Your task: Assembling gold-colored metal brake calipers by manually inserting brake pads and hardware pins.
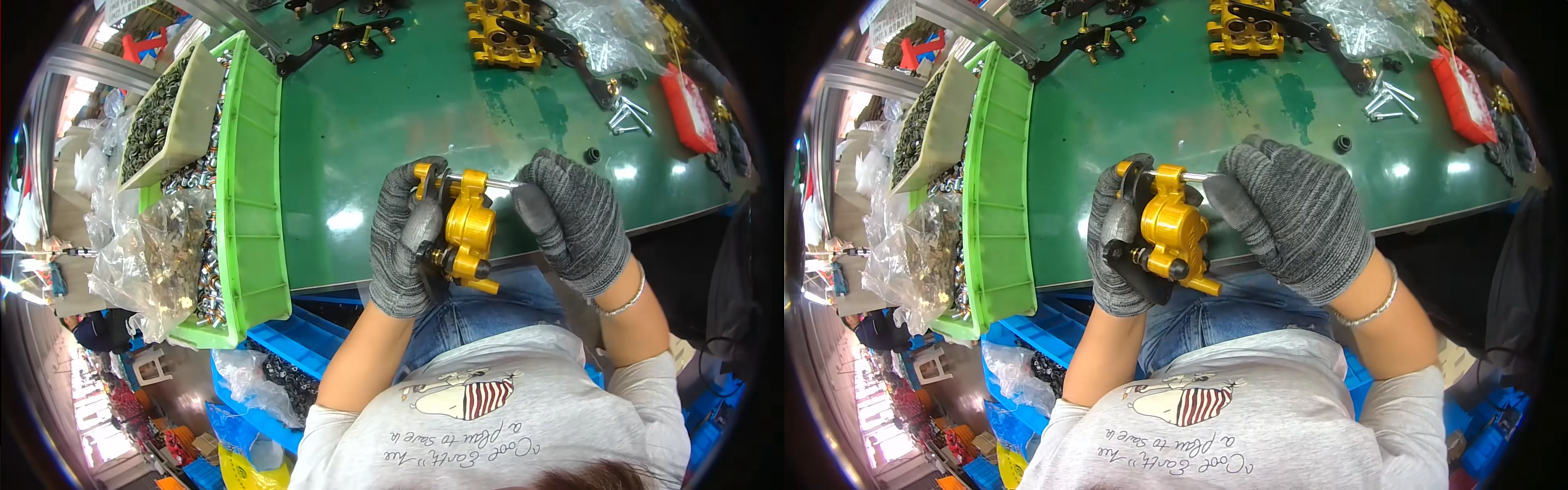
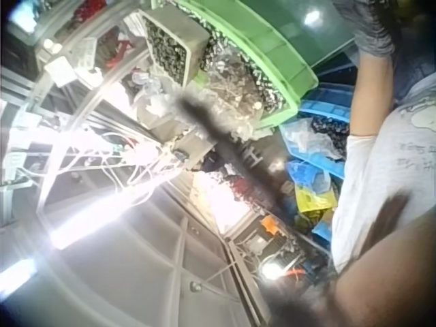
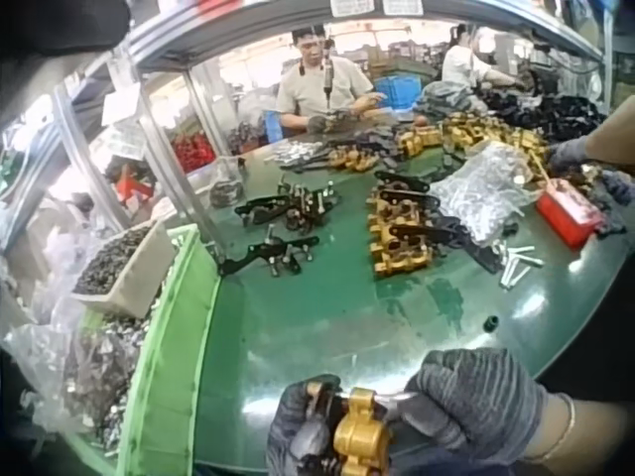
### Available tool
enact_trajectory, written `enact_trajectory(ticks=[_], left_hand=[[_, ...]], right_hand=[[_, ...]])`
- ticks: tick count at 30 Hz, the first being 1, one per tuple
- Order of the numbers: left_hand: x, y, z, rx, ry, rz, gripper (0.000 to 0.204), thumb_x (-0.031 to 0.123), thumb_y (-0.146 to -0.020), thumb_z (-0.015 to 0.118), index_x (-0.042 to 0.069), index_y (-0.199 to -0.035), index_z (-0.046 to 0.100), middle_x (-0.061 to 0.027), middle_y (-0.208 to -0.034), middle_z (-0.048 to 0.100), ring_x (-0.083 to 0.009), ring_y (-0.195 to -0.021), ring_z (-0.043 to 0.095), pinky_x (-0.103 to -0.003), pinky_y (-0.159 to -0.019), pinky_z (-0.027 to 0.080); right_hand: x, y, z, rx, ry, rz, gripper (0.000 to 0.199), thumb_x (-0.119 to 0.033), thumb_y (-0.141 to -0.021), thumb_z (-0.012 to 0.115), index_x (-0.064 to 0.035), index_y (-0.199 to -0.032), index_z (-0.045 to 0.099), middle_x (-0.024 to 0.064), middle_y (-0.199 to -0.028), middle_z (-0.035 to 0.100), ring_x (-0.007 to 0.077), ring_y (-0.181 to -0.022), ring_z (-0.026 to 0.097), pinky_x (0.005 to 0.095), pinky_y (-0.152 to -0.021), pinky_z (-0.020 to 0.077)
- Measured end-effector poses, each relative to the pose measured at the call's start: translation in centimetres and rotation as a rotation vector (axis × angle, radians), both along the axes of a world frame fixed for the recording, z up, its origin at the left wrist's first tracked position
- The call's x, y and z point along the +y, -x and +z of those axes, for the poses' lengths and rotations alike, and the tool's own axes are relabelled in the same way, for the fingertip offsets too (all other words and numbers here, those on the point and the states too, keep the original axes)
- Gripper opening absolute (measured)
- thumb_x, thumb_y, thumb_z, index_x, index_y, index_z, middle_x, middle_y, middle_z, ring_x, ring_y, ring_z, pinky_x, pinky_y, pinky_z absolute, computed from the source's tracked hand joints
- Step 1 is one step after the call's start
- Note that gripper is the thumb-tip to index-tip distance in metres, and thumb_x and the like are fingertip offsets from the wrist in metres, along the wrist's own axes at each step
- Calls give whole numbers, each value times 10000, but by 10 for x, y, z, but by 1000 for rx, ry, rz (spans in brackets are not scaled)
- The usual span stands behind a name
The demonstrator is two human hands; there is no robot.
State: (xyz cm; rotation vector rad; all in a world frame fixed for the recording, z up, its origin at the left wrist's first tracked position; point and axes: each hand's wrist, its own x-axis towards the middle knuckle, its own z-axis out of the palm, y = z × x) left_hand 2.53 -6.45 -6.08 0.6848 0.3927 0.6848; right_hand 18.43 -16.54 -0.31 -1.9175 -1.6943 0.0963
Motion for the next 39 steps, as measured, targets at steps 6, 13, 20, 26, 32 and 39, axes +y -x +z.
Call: enact_trajectory(ticks=[6,13,20,26,32,39], left_hand=[[-3,-4,0,70,-98,29,342,231,-903,539,95,-1211,478,-206,-1033,590,-313,-842,646,-396,-651,580],[-6,0,-6,125,-253,50,401,266,-872,630,70,-1194,493,-71,-1107,556,-168,-984,557,-304,-870,465],[-8,3,-4,172,-378,-84,599,387,-832,655,54,-1276,430,-63,-1177,520,-162,-1048,515,-324,-912,424],[-5,-1,2,267,-458,-141,656,379,-834,650,45,-1323,369,-89,-1198,518,-187,-1063,519,-326,-917,426],[-9,-16,10,327,-263,-25,769,541,-803,617,78,-1356,351,-131,-1157,537,-261,-1036,563,-368,-903,471],[-5,-13,13,-14,69,101,838,644,-822,497,158,-1446,221,-158,-1390,379,-349,-1128,525,-467,-892,488]], right_hand=[[14,-24,8,-309,-84,244,194,-229,-772,635,-49,-804,570,135,-765,544,323,-689,553,399,-596,447],[8,-11,-9,-216,28,239,225,-229,-741,646,-44,-833,557,123,-760,538,312,-685,548,406,-574,437],[-9,-4,-9,437,112,271,320,-333,-886,544,-15,-848,537,153,-762,551,321,-655,558,383,-581,445],[-1,-10,-43,144,60,364,366,-344,-898,518,-23,-1074,506,177,-889,564,307,-746,596,381,-670,486],[24,-34,-12,1072,483,261,623,-386,-833,626,-30,-1292,404,195,-1068,558,327,-880,618,387,-777,508],[45,-4,-24,462,43,208,776,-339,-754,731,-37,-1358,348,184,-1173,524,273,-971,596,328,-811,506]])
